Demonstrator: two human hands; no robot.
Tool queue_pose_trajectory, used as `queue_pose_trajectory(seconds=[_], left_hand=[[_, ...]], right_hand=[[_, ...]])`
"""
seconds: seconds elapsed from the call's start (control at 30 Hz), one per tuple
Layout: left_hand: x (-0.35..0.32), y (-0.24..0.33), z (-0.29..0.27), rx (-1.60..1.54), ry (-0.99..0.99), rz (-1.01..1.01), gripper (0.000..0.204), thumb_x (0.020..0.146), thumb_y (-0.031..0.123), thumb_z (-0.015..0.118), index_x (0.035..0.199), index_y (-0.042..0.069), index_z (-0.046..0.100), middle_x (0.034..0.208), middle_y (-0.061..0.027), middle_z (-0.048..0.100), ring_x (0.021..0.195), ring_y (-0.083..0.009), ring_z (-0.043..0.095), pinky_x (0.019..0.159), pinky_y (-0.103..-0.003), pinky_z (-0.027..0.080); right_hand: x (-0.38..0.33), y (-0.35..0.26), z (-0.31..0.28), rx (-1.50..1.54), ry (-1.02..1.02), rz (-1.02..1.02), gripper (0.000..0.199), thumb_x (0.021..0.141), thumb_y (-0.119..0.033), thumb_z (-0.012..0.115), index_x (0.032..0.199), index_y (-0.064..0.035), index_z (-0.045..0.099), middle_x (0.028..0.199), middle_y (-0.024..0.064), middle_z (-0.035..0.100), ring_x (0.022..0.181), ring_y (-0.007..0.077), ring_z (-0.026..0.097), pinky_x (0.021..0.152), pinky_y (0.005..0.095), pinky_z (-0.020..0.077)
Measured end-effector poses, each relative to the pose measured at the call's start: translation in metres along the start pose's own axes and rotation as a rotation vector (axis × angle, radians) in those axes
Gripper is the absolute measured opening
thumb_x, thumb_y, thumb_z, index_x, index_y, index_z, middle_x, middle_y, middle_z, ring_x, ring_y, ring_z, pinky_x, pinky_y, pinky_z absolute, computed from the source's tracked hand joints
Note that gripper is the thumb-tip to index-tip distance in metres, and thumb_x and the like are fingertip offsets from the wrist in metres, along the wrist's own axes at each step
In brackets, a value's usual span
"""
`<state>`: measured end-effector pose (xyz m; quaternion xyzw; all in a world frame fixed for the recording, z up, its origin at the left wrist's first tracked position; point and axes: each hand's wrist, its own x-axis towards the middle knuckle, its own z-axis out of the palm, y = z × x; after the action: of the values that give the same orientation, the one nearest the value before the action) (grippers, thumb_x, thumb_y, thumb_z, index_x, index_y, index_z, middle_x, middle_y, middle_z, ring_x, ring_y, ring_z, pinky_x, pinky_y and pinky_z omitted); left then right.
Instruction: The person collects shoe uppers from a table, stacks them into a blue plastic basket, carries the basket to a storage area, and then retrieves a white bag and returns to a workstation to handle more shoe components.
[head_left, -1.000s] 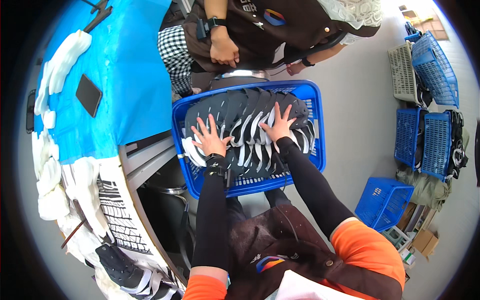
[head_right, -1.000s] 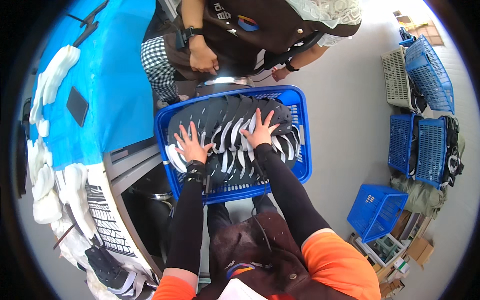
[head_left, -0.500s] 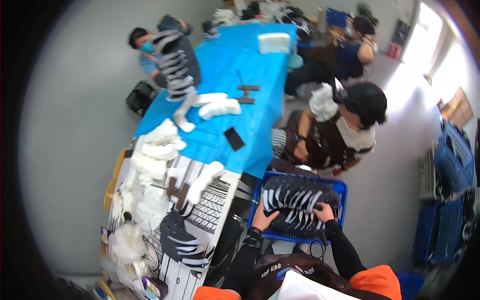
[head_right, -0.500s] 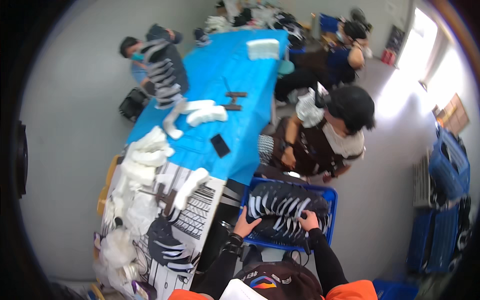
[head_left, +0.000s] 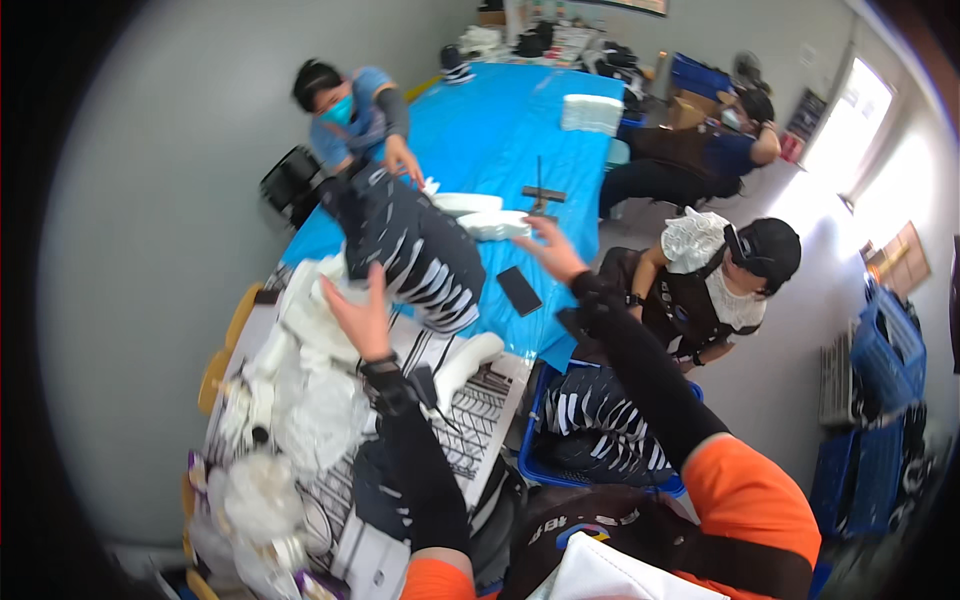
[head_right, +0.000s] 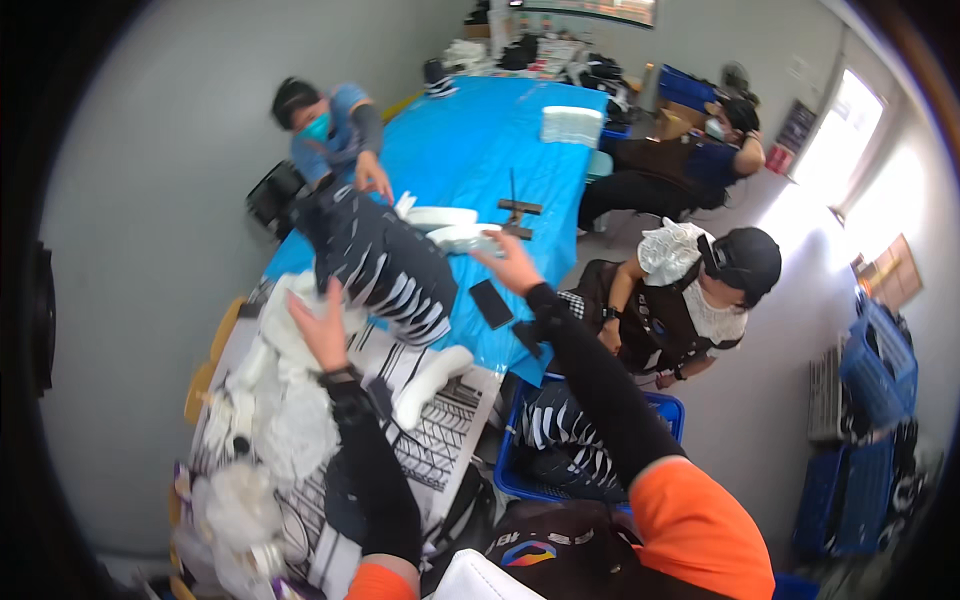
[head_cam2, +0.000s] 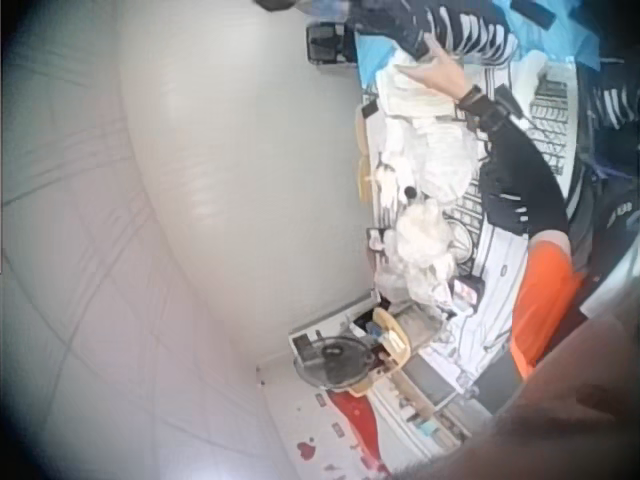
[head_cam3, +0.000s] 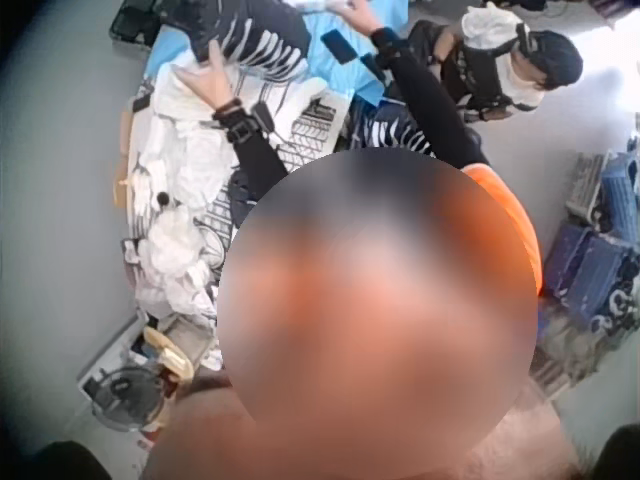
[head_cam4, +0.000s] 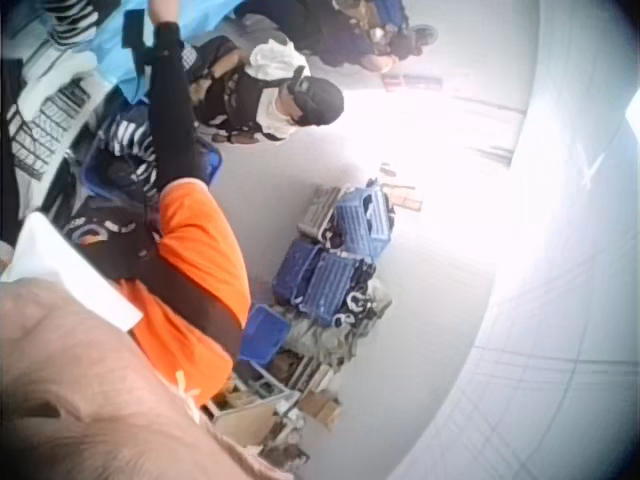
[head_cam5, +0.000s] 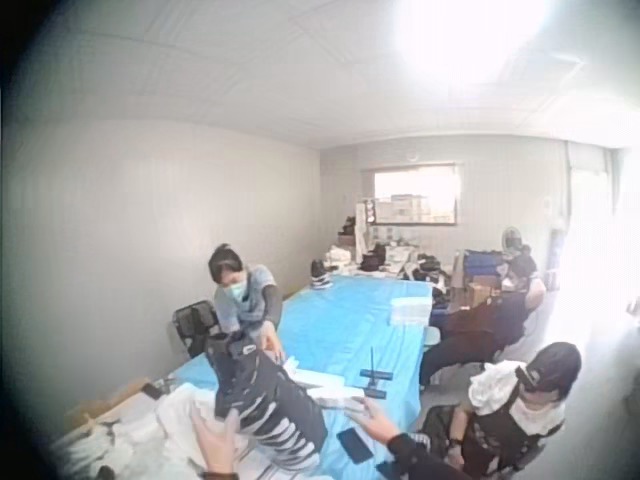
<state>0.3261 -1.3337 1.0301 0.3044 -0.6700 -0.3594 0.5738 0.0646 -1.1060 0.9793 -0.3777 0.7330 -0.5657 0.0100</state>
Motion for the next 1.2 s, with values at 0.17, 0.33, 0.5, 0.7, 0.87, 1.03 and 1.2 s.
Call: queue_pose_trajectory(seconds=[0.17, 0.33, 0.5, 0.7, 0.87, 1.03, 1.2], left_hand=[[0.201, -0.035, 0.139, 0.374, -0.180, -0.086, 0.122, 0.064, 0.053, 0.088, 0.146, -0.013, 0.027, 0.151, -0.0272, 0.035, 0.139, -0.0358, 0.038, 0.113, -0.041, 0.032], [0.246, -0.157, 0.222, -0.069, -0.596, -0.203, 0.113, 0.057, 0.048, 0.093, 0.136, -0.014, 0.040, 0.131, -0.0218, 0.056, 0.115, -0.0282, 0.059, 0.099, -0.037, 0.047], [0.279, -0.246, 0.237, -0.008, -0.604, -0.283, 0.105, 0.063, 0.043, 0.092, 0.132, -0.013, 0.037, 0.128, -0.0254, 0.054, 0.108, -0.0261, 0.061, 0.095, -0.033, 0.048], [0.277, -0.308, 0.253, -0.213, -0.608, -0.291, 0.096, 0.074, 0.045, 0.083, 0.144, 0.002, 0.033, 0.140, -0.0141, 0.048, 0.128, -0.0257, 0.046, 0.104, -0.061, 0.031], [0.262, -0.318, 0.236, -0.151, -0.819, -0.389, 0.090, 0.081, 0.033, 0.076, 0.152, 0.020, 0.022, 0.158, -0.0115, 0.026, 0.144, -0.0340, 0.025, 0.104, -0.070, 0.018], [0.233, -0.298, 0.232, -0.264, -0.796, -0.408, 0.064, 0.082, 0.016, 0.070, 0.134, 0.023, 0.035, 0.143, -0.0043, 0.042, 0.124, -0.0234, 0.047, 0.096, -0.053, 0.033], [0.228, -0.316, 0.212, -0.917, -0.971, -0.556, 0.025, 0.087, 0.018, 0.060, 0.111, 0.010, 0.058, 0.117, -0.0073, 0.062, 0.107, -0.0265, 0.057, 0.096, -0.048, 0.043]], right_hand=[[0.075, 0.125, 0.145, 0.064, 0.068, 0.358, 0.075, 0.082, -0.049, 0.069, 0.131, 0.0055, 0.054, 0.128, 0.0285, 0.058, 0.123, 0.0385, 0.055, 0.103, 0.0404, 0.0425], [0.117, 0.214, 0.215, -0.036, 0.057, 0.678, 0.080, 0.079, -0.052, 0.066, 0.132, 0.0062, 0.052, 0.126, 0.0324, 0.058, 0.122, 0.0432, 0.054, 0.102, 0.0444, 0.0441], [0.138, 0.285, 0.262, 0.376, 0.148, 1.045, 0.076, 0.087, -0.055, 0.060, 0.131, 0.0054, 0.053, 0.128, 0.0195, 0.061, 0.115, 0.0352, 0.059, 0.095, 0.0435, 0.0492], [0.160, 0.354, 0.273, 0.701, 0.238, 0.890, 0.095, 0.079, -0.070, 0.066, 0.127, 0.0111, 0.056, 0.119, 0.0174, 0.065, 0.104, 0.0252, 0.062, 0.090, 0.0432, 0.0488], [0.154, 0.346, 0.305, 1.085, 0.108, 0.992, 0.072, 0.082, -0.052, 0.076, 0.122, 0.0051, 0.058, 0.114, 0.0180, 0.067, 0.101, 0.0280, 0.066, 0.083, 0.0418, 0.0521], [0.125, 0.355, 0.317, 1.403, 0.325, 0.637, 0.040, 0.085, -0.001, 0.074, 0.117, -0.0010, 0.051, 0.108, 0.0141, 0.065, 0.098, 0.0251, 0.066, 0.089, 0.0425, 0.0537], [0.102, 0.362, 0.262, 1.465, 0.311, 0.269, 0.060, 0.085, 0.003, 0.070, 0.136, -0.0026, 0.040, 0.131, 0.0155, 0.054, 0.121, 0.0248, 0.054, 0.104, 0.0389, 0.0449]])
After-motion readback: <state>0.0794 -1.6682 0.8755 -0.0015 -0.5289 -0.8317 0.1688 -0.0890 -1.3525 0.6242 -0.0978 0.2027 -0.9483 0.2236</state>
